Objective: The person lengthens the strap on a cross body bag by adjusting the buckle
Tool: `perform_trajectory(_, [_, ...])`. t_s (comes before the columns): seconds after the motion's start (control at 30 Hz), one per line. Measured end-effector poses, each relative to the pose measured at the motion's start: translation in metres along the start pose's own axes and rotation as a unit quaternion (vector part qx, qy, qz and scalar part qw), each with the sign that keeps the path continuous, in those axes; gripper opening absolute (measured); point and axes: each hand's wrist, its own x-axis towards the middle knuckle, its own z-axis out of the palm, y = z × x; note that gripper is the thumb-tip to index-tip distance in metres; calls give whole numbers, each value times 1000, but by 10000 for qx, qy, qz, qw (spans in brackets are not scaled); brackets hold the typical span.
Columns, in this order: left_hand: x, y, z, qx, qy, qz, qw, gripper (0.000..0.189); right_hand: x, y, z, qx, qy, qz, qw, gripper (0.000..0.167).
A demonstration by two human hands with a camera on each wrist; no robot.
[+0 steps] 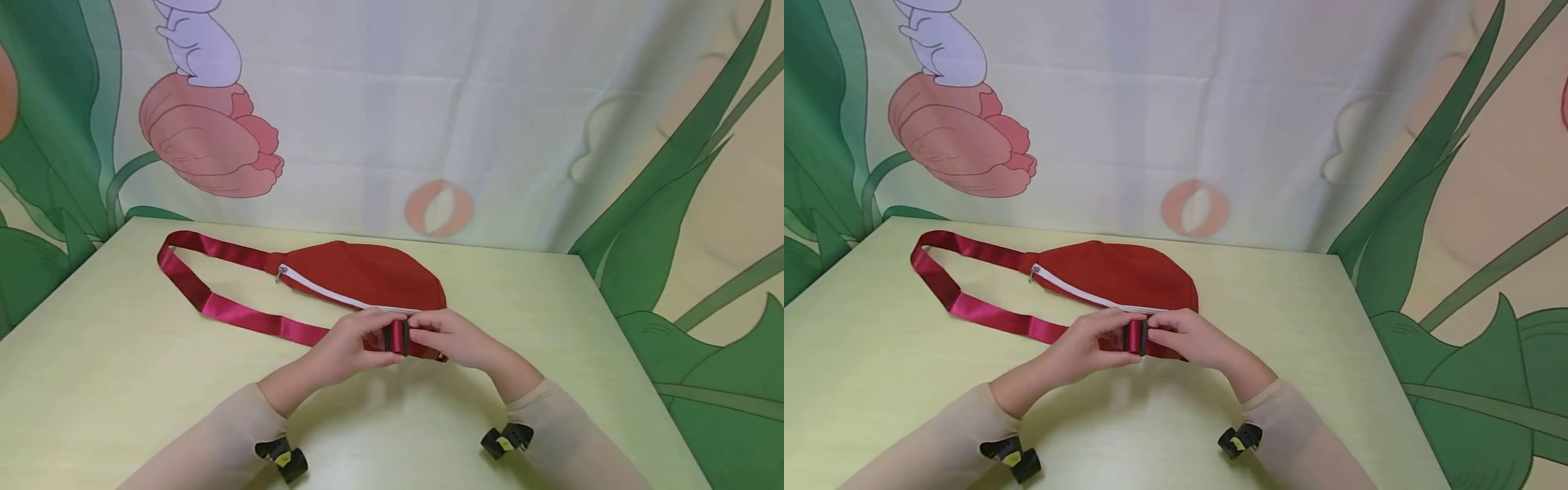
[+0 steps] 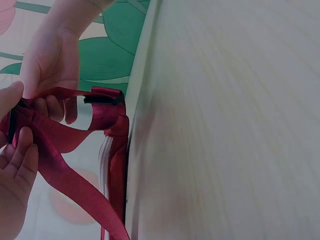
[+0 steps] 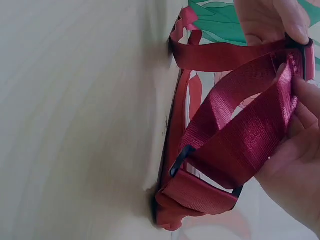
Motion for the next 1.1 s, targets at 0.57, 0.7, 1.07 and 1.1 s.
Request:
perform_trajectory(0.57, [5,2,4,-588,147,103,9981,47,-4,4,-5,257,103,105,9996,19])
perform_trajectory(0.7, [5,19,3,-659,220,-23,9976,43,-4,3,-4,294,45,147,9994,19])
perform_trajectory(1.07, [4,-2,8,-1019,252,-233,9942,41,-5,10,-7,275,-82,94,9995,14])
perform_trajectory(1.1, [5,-3,8,-1025,225,-199,9943,41,-4,9,-7,306,-98,66,9995,14])
